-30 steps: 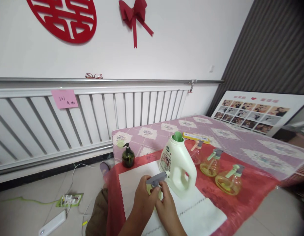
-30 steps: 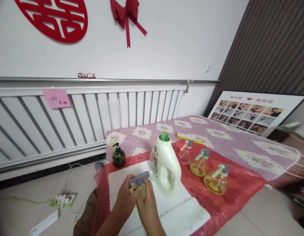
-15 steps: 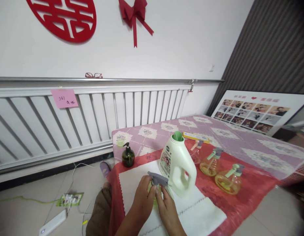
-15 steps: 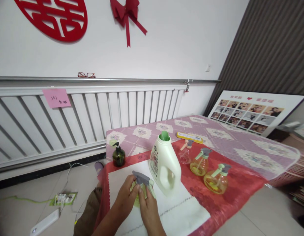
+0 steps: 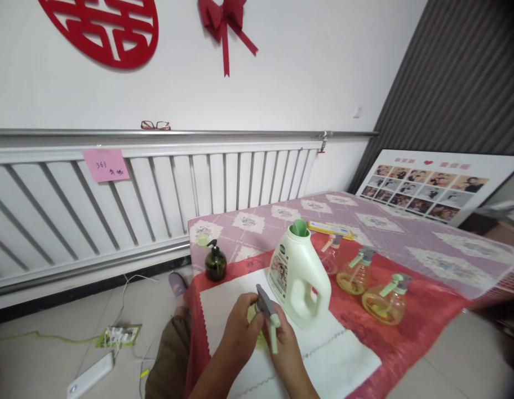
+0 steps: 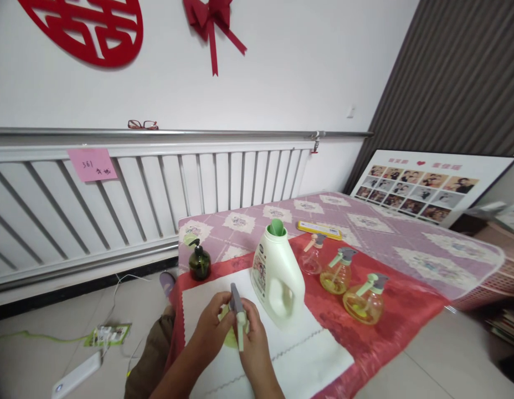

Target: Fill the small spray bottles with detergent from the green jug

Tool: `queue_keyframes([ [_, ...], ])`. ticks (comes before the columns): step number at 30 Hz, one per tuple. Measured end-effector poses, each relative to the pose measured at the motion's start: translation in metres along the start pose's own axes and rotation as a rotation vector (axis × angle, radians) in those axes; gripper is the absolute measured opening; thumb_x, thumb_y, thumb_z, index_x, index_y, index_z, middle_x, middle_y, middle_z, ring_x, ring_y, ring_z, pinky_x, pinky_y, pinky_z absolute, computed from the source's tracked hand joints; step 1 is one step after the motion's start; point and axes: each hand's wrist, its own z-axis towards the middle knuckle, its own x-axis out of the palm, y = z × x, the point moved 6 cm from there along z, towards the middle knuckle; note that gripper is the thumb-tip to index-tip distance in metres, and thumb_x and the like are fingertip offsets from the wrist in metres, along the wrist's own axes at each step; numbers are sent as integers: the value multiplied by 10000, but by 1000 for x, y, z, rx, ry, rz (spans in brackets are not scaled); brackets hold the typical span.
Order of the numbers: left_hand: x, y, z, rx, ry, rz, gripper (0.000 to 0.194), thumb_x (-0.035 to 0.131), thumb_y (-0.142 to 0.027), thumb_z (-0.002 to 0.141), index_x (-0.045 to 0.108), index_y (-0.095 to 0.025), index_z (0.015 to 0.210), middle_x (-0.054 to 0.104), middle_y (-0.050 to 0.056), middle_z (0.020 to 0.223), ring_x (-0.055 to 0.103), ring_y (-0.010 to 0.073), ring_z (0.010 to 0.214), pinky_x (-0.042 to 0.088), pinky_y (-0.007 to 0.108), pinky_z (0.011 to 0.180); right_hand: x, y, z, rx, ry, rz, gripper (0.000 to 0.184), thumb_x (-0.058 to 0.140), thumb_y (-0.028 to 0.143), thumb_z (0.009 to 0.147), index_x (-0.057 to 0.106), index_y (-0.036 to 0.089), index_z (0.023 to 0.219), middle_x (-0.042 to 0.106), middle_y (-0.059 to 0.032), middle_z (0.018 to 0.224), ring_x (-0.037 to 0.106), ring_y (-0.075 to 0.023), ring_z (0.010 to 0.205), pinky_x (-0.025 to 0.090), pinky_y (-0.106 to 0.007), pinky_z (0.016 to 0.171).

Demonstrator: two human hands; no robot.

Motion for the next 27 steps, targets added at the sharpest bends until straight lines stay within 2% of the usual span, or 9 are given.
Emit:
queue_keyframes([
  [3, -2, -2, 2, 66, 70, -28, 308, 481, -153, 797, 591, -228, 1074, 636, 63, 1100, 585, 214, 1044, 450, 360, 926, -2, -1, 2, 3, -19, 18, 339, 598, 305, 818, 630, 235, 1148, 683, -77, 1223, 616, -254, 1176, 463, -420, 1050],
  [6, -3, -5, 2, 95, 114, -46, 351, 462, -131, 789, 608, -232, 1092, 630, 70, 1135, 580, 216, 1072, 445, 363, 940, -2, -1, 2, -5, -23, 26, 334, 596, 331, 820, 633, 228, 1136, 694, -87, 1192, 631, -258, 1147, 463, -429, 1046],
  [10, -3, 1, 1, 10, 64, -96, 395, 541, -141, 760, 565, -234, 1142, 631, 69, 1165, 585, 224, 1092, 431, 379, 954, 0, -1, 1, -2, -23, 31, 339, 603, 354, 822, 635, 224, 1133, 690, -96, 1199, 634, -263, 1142, 481, -418, 1023],
  [13, -1, 6, 1, -21, 34, -115, 286, 617, -188, 736, 558, -222, 1013, 646, 37, 1018, 605, 220, 999, 451, 361, 897, 0, -1, 1, 7, -15, 31, 346, 600, 360, 833, 622, 223, 1150, 685, -100, 1207, 628, -264, 1153, 486, -420, 1014],
  [16, 0, 5, 2, 22, 33, -127, 153, 612, -260, 784, 558, -219, 922, 627, 12, 917, 601, 205, 923, 460, 337, 854, 0, 0, 1, 13, -3, 32, 340, 593, 370, 847, 616, 221, 1151, 689, -102, 1197, 629, -265, 1151, 487, -427, 1009],
  [24, -2, 1, 6, 226, 171, -157, 240, 529, -324, 897, 617, -212, 1090, 624, 70, 1082, 593, 208, 996, 459, 346, 918, -1, 1, 3, 8, -6, 33, 316, 601, 357, 839, 619, 228, 1127, 699, -88, 1177, 641, -251, 1122, 473, -420, 1026],
  [27, -2, 8, 0, 203, 116, -188, 340, 545, -350, 901, 546, -215, 1212, 604, 97, 1202, 569, 229, 1122, 445, 381, 991, 0, 0, 3, 14, -7, 32, 330, 602, 351, 834, 615, 223, 1137, 695, -95, 1188, 635, -257, 1136, 471, -429, 1029],
])
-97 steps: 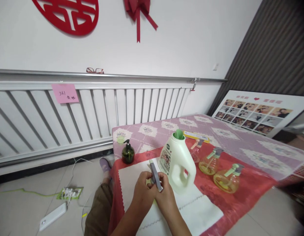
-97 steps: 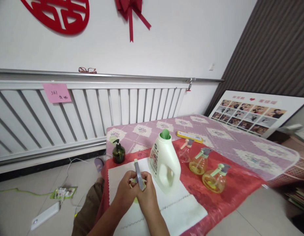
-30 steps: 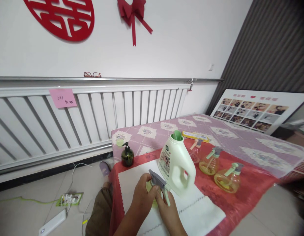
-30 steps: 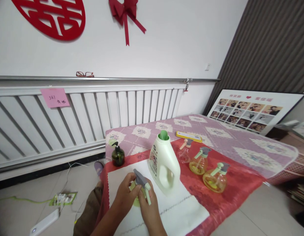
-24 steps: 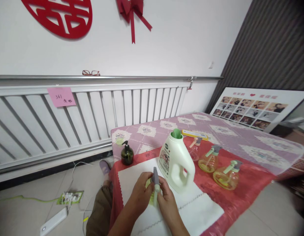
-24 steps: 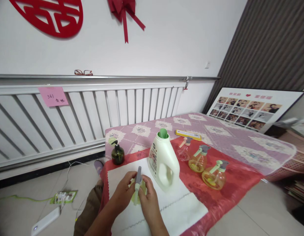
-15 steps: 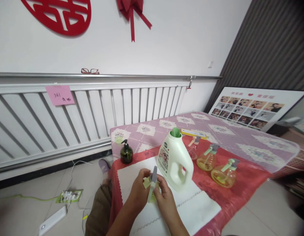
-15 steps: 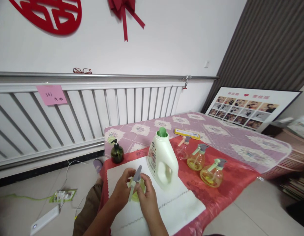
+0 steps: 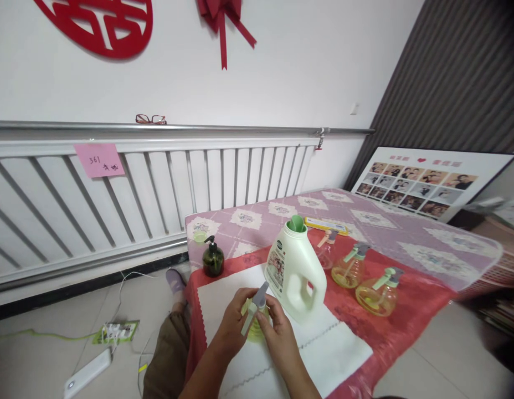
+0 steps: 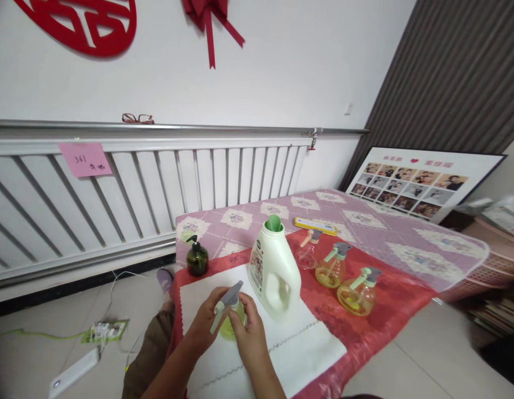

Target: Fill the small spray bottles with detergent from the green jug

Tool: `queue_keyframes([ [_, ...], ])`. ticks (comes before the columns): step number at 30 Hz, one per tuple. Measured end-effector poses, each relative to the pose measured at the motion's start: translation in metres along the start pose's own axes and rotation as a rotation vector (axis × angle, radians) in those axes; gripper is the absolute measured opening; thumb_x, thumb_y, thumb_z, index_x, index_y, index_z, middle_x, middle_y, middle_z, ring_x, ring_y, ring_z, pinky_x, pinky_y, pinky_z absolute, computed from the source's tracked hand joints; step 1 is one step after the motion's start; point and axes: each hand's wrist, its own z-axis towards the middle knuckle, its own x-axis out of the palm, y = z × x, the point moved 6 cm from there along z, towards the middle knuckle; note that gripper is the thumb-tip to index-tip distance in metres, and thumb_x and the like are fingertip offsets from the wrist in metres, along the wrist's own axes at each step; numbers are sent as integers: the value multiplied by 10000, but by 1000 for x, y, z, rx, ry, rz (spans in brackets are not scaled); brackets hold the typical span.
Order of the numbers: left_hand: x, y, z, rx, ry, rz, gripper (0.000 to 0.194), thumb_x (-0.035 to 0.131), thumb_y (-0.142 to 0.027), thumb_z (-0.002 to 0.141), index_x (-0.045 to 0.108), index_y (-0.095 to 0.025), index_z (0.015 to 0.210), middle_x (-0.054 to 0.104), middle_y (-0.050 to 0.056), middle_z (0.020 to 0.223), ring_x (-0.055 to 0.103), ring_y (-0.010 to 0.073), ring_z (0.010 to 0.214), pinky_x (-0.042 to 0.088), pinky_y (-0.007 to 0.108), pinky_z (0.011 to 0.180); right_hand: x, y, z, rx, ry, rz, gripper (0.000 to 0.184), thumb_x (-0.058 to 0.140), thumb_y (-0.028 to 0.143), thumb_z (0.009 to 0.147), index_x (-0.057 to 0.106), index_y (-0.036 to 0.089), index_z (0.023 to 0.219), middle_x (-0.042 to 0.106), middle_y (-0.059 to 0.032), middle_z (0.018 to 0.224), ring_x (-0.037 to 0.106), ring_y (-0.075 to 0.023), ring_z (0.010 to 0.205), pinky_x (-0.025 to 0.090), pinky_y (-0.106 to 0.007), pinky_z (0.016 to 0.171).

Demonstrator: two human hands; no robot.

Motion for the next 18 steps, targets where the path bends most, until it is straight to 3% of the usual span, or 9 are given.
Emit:
queue_keyframes([
  [3, 2, -1, -10, -54, -142, -31, 413, 594, -319, 871, 469, -222, 1253, 586, 91, 1228, 549, 228, 1160, 432, 390, 1017, 1, 0, -1, 3, 11, 2, 334, 598, 318, 825, 613, 225, 1145, 694, -91, 1194, 633, -257, 1143, 484, -420, 1012],
  [9, 16, -7, -16, -140, -274, -113, 235, 582, -328, 866, 524, -221, 1067, 607, 17, 980, 594, 184, 904, 480, 330, 850, 0, 1, -1, -6, 5, 2, 297, 570, 305, 846, 615, 230, 1129, 702, -79, 1163, 643, -242, 1111, 488, -400, 1001],
  [18, 12, 11, -7, -182, -193, -173, 270, 598, -312, 813, 570, -205, 1060, 648, 40, 993, 604, 205, 925, 480, 329, 847, -2, -4, -2, -13, -16, 17, 320, 599, 315, 835, 611, 226, 1143, 696, -75, 1169, 634, -238, 1123, 475, -398, 1019],
])
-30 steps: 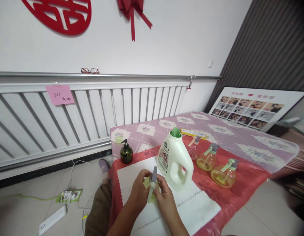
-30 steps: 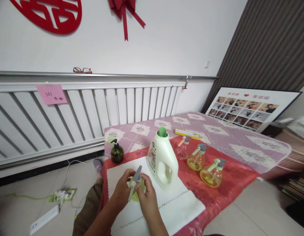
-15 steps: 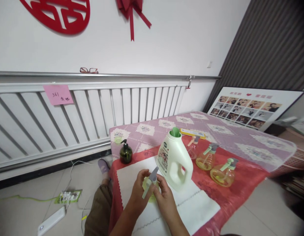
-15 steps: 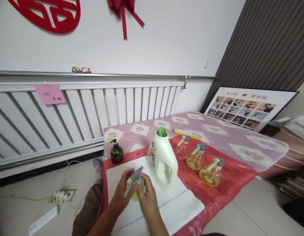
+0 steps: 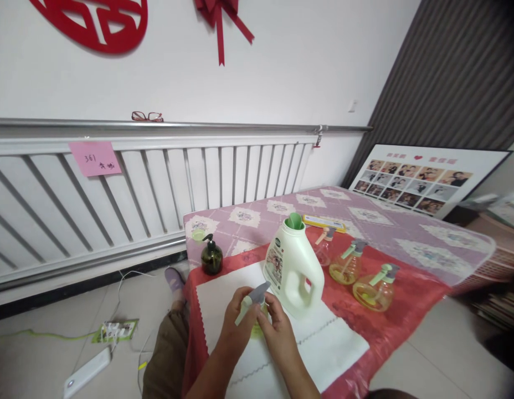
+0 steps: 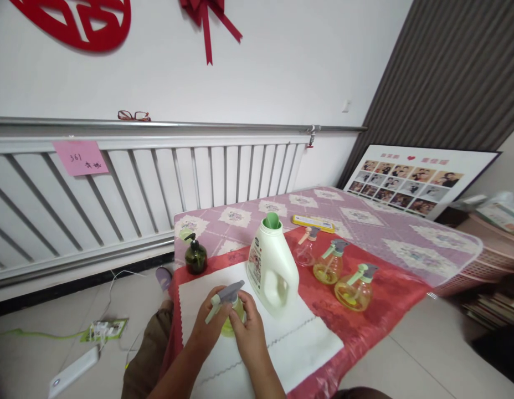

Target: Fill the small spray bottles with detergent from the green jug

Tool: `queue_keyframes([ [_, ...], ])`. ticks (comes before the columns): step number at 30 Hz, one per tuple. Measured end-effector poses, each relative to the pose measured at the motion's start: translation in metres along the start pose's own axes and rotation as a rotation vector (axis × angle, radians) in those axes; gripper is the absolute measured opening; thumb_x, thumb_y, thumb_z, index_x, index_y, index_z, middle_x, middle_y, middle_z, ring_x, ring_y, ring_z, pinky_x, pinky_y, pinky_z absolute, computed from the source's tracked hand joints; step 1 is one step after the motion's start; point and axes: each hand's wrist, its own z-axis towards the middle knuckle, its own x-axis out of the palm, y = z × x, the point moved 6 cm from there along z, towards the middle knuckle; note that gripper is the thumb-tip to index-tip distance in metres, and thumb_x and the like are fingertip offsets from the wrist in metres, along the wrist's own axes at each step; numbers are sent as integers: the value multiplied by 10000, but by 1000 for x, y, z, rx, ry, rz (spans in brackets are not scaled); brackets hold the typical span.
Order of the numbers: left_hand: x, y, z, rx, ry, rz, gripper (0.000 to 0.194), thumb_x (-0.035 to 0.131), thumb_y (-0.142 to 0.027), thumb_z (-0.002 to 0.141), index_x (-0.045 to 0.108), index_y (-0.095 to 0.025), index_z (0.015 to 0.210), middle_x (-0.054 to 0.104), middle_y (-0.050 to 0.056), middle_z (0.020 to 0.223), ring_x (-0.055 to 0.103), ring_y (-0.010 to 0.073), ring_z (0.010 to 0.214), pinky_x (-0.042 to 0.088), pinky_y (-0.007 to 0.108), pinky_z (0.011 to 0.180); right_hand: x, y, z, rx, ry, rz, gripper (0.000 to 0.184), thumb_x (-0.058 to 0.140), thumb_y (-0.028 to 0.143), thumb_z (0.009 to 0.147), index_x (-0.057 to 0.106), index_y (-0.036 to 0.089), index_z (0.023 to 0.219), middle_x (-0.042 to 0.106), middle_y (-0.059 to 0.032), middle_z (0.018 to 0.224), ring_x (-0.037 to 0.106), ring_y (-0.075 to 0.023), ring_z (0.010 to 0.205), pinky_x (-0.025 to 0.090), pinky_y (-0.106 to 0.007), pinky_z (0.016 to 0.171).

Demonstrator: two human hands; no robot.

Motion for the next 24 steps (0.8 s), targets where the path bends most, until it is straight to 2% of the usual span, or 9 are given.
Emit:
queue_keyframes([
  [4, 5, 4, -3, -67, -127, -42, 369, 635, -193, 723, 523, -223, 1073, 633, -12, 891, 617, 169, 812, 497, 295, 772, 3, 2, 0, -1, 2, 10, 329, 588, 246, 806, 620, 225, 1133, 702, -73, 1172, 643, -237, 1109, 495, -394, 994],
  [7, 9, 4, -5, -69, -188, -25, 304, 623, -176, 732, 527, -220, 1017, 610, -32, 827, 608, 153, 775, 498, 283, 758, 3, 1, 1, 1, -11, 10, 317, 583, 259, 810, 625, 219, 1122, 714, -79, 1149, 651, -241, 1093, 504, -395, 979],
  [12, 6, 6, 1, -55, -108, -36, 274, 616, -195, 765, 566, -204, 1033, 628, -10, 869, 604, 153, 806, 495, 284, 802, 0, -7, 0, 12, -30, 8, 314, 603, 314, 815, 620, 222, 1115, 711, -88, 1163, 654, -250, 1087, 507, -402, 972],
  [17, 0, 7, 9, -16, 24, -6, 239, 623, -263, 785, 603, -184, 1011, 654, 17, 884, 612, 167, 813, 509, 294, 788, -2, -13, 0, 27, -47, -1, 350, 618, 305, 798, 600, 220, 1137, 698, -87, 1177, 646, -253, 1090, 490, -425, 991],
  [24, -4, 8, -1, -11, 4, 114, 341, 582, -261, 793, 620, -194, 1126, 699, 84, 1068, 645, 239, 1018, 506, 384, 940, 2, -3, -1, 3, -29, -18, 328, 589, 217, 778, 609, 229, 1105, 697, -58, 1144, 646, -228, 1058, 495, -387, 970],
])
